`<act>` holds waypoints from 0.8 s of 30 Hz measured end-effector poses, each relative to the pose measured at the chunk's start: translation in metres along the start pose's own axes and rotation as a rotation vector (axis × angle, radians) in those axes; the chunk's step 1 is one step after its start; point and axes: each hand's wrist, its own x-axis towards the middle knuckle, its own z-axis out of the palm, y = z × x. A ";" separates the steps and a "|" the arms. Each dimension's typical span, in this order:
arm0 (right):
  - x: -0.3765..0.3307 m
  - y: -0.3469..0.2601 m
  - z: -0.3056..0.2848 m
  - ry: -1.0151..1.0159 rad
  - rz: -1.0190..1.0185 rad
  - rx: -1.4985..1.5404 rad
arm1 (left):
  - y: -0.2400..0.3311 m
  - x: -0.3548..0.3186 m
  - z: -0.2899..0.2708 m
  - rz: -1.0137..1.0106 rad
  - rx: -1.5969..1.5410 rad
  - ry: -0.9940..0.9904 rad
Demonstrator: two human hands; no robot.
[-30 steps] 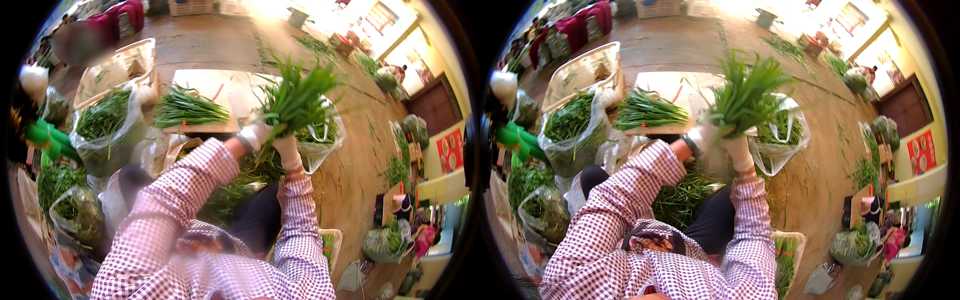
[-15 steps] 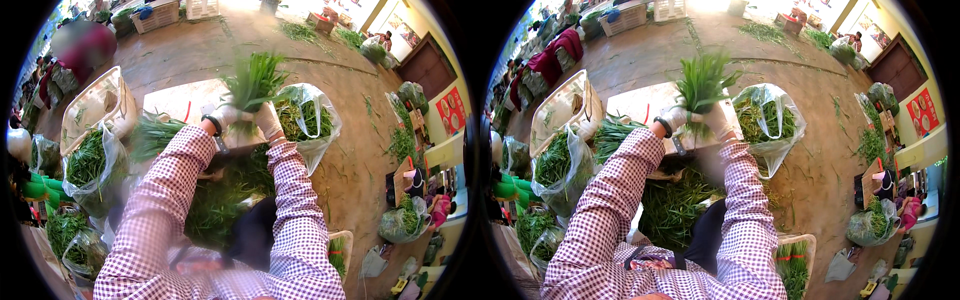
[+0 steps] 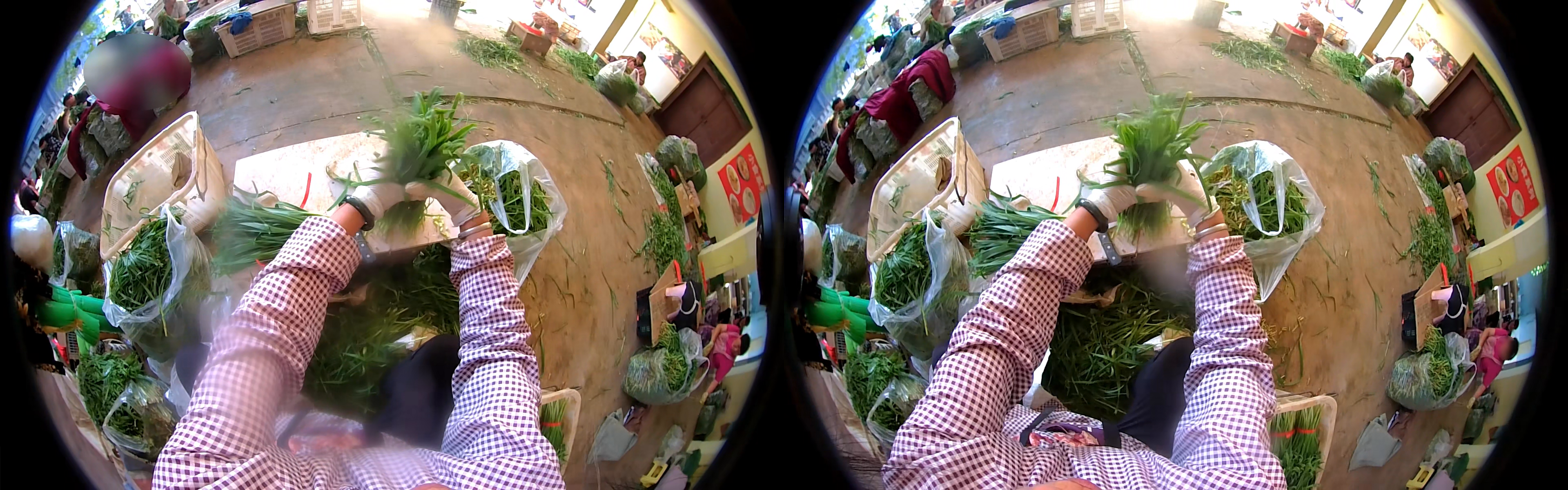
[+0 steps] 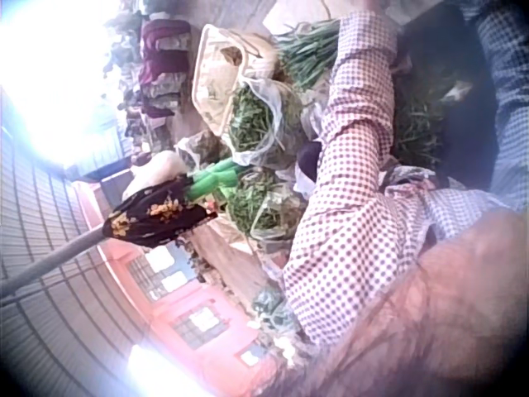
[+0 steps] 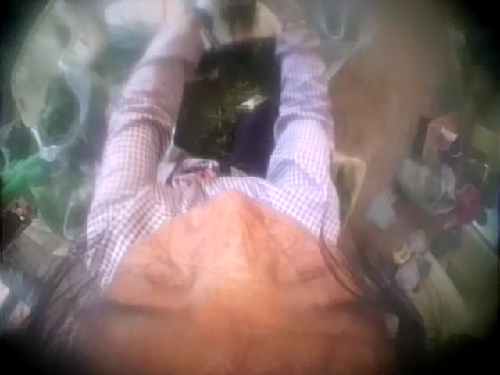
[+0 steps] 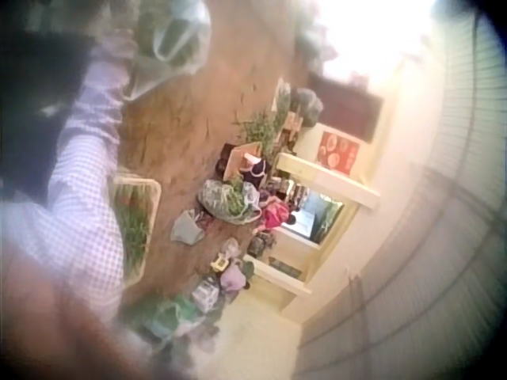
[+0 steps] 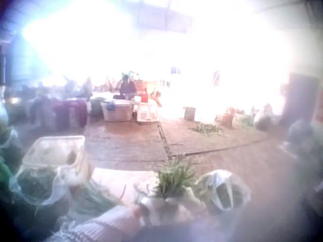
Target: The person sorts bunches of green vegetables by hand, trims them with a knife on a cutting board, and secures them with red ties before placing them into a crate.
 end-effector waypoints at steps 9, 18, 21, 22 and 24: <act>0.031 -0.017 0.026 0.402 -0.069 0.151 | 0.019 -0.007 0.018 -0.190 0.728 0.114; 0.012 0.019 -0.027 0.522 -0.315 -0.712 | 0.067 -0.096 0.028 -0.197 0.423 0.268; 0.005 0.014 -0.007 0.586 -0.452 -0.665 | 0.034 -0.138 0.000 -0.096 0.328 0.381; 0.004 0.025 -0.015 0.567 -0.441 -0.721 | 0.011 -0.148 -0.010 -0.083 0.234 0.389; -0.003 0.028 -0.025 0.522 -0.406 -0.824 | 0.011 -0.169 0.004 -0.234 0.019 0.452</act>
